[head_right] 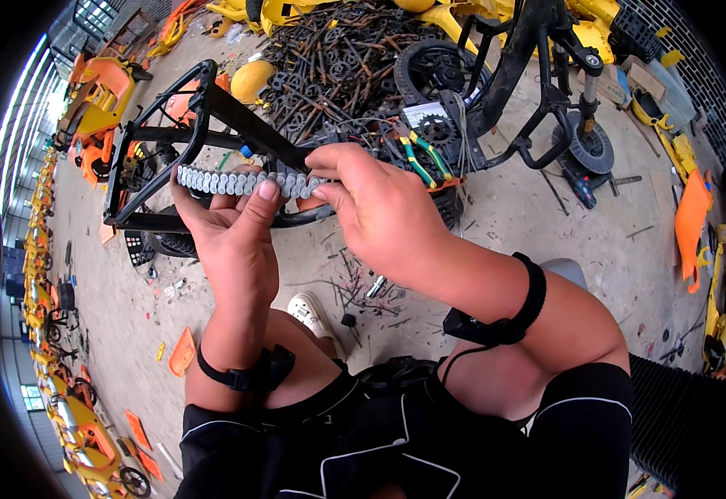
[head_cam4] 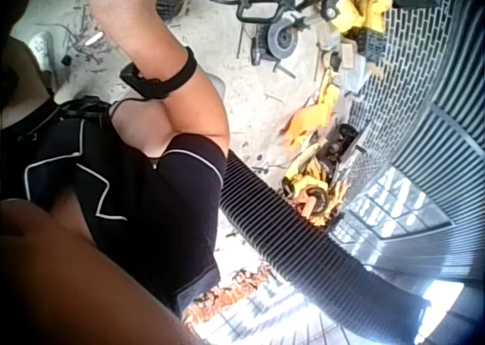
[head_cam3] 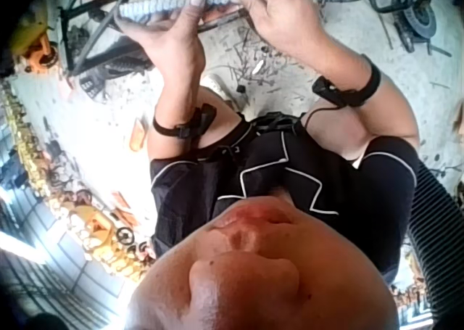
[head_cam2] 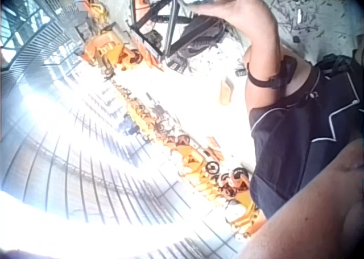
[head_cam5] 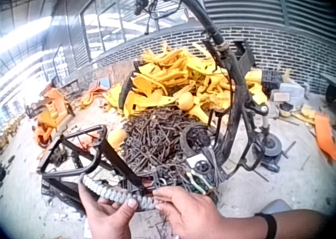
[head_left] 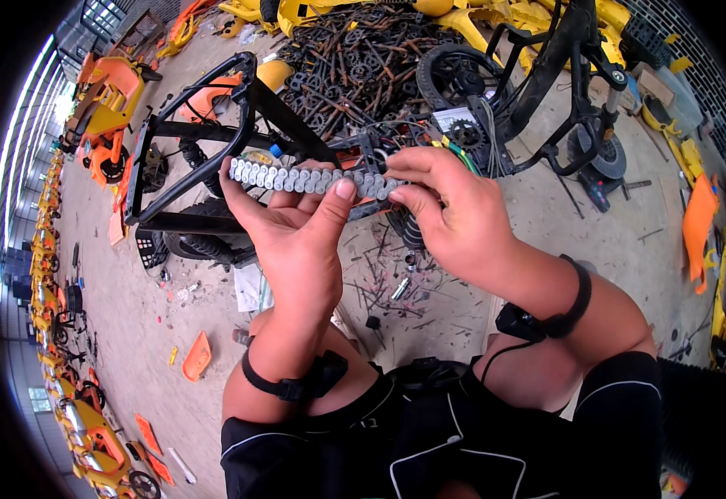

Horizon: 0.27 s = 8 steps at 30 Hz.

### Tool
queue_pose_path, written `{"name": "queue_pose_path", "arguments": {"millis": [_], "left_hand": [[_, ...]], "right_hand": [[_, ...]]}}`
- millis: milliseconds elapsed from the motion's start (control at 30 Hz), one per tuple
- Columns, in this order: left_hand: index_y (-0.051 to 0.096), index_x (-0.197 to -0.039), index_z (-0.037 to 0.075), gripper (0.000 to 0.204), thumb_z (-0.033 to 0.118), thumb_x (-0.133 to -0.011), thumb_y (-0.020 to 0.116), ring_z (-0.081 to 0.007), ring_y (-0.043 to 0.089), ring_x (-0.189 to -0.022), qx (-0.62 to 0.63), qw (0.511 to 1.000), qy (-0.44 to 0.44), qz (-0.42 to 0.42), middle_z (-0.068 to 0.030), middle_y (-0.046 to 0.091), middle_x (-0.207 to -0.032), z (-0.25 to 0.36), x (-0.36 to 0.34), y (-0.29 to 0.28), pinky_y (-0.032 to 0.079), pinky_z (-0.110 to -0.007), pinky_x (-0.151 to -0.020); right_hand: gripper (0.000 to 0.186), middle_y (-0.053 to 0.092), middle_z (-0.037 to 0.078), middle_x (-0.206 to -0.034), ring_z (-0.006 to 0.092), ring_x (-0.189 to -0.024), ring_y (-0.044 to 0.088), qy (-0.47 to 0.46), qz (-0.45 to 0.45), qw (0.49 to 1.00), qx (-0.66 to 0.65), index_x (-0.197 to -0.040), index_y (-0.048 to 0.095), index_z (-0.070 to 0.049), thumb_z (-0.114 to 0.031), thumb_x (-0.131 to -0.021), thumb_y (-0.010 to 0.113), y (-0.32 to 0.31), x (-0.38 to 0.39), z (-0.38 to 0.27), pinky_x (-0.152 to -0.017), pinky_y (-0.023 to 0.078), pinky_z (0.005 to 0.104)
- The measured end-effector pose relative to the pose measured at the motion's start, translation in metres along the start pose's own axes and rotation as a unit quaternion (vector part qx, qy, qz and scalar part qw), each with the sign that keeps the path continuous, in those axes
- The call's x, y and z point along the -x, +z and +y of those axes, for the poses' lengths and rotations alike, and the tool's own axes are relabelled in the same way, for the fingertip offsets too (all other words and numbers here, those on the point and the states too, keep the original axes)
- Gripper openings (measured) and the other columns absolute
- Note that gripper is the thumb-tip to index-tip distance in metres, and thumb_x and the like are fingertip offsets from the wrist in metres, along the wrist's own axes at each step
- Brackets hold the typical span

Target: The person uses pliers to cut wires on a motorcycle frame and then joins links of a metal chain by hand while sitting on the floor.

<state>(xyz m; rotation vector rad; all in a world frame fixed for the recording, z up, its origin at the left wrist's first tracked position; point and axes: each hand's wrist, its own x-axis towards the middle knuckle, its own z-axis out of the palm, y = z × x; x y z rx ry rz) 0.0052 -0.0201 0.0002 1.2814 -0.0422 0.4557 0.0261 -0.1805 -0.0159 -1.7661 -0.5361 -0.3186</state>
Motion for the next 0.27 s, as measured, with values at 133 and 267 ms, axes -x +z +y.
{"name": "queue_pose_path", "arguments": {"millis": [133,267], "left_hand": [[-0.008,-0.153,0.012,0.105,-0.012,-0.085,0.068,-0.0252,0.062,-0.102,-0.002,1.000,-0.014,-0.001,-0.0216,0.052,-0.121,0.0029,0.0002,-0.0007,0.056,-0.037,-0.085],[-0.007,-0.154,0.013,0.105,-0.011,-0.085,0.069,-0.0254,0.062,-0.104,-0.014,1.000,-0.006,0.000,-0.0223,0.051,-0.123,-0.0007,-0.0009,-0.0035,0.055,-0.038,-0.087]], "right_hand": [[0.024,0.073,0.012,-0.100,0.0173,-0.092,0.073,0.004,-0.009,1.000,0.022,-0.113,0.065,0.000,0.000,-0.090,0.069,-0.0027,-0.0018,0.0002,-0.079,0.057,0.0269],[0.028,0.073,0.012,-0.099,0.0188,-0.094,0.073,0.020,-0.033,0.998,0.055,-0.115,0.067,-0.004,-0.005,-0.088,0.073,-0.0119,-0.0062,-0.0010,-0.077,0.057,0.0257]]}}
